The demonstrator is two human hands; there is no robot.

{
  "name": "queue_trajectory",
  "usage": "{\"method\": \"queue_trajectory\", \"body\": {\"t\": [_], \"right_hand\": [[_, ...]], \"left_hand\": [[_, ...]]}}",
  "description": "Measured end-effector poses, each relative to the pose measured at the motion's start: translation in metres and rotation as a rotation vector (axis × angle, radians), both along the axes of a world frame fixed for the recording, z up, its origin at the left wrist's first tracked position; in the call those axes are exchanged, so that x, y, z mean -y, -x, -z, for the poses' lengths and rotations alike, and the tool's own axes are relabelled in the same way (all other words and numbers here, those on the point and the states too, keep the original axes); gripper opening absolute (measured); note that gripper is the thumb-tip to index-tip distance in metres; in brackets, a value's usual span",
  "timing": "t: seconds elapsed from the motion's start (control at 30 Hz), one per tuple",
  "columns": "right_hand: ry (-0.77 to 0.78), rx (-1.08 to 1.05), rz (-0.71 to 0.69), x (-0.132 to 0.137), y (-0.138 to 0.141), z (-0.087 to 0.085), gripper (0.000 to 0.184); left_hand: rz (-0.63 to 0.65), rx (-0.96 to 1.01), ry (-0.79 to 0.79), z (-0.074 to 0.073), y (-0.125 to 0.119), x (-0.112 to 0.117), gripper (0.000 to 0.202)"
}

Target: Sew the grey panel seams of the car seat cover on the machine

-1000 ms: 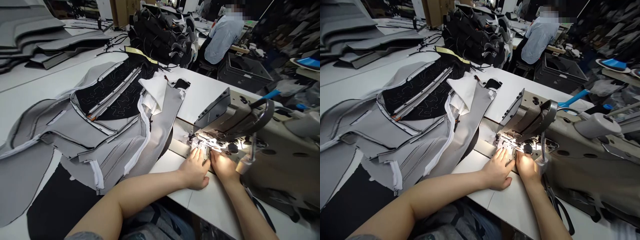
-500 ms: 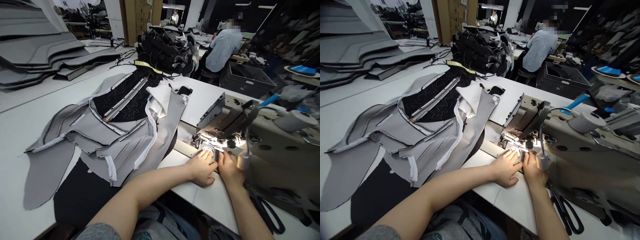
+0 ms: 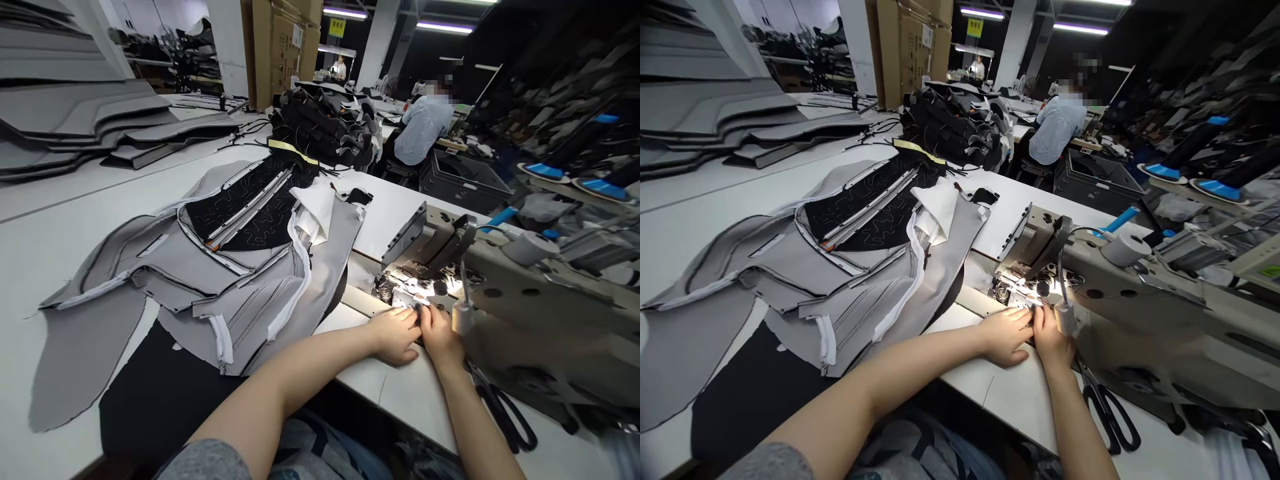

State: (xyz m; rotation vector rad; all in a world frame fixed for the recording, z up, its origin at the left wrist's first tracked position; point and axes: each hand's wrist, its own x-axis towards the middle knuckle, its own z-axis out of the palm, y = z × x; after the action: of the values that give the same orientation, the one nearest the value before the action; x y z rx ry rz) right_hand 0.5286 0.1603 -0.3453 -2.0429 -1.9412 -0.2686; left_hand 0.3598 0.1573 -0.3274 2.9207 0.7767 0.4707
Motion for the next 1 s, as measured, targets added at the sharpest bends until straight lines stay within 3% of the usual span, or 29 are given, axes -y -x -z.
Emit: {"method": "queue_trajectory", "body": {"t": [0.13,0.23,0.33,0.47,0.57,0.7,1.0], "right_hand": [[-0.009,-0.031,-0.019,0.003,0.001,0.001,0.05],[0.007,-0.03,-0.049,0.013,0.011,-0.001,0.048],[0.038,-0.004,-0.074,0.02,0.029,-0.002,0.046],[0.084,0.045,-0.056,0.008,0.052,-0.007,0.04],[0.12,0.075,-0.039,-0.007,0.062,-0.013,0.034],[0.154,0.107,0.005,-0.015,0.07,-0.016,0.035],[0.237,0.017,0.112,-0.014,0.061,-0.003,0.044]], "left_hand": [[0.028,-0.033,0.008,-0.002,-0.003,-0.001,0.058],[-0.035,-0.026,-0.016,-0.001,0.005,0.017,0.055],[-0.089,-0.077,0.039,-0.001,0.029,0.048,0.068],[0.01,-0.14,0.133,-0.006,0.069,0.077,0.069],[0.023,-0.14,0.163,-0.008,0.081,0.08,0.069],[0.022,-0.122,0.16,-0.006,0.08,0.077,0.07],[0.03,-0.138,0.121,-0.009,0.082,0.079,0.07]]}}
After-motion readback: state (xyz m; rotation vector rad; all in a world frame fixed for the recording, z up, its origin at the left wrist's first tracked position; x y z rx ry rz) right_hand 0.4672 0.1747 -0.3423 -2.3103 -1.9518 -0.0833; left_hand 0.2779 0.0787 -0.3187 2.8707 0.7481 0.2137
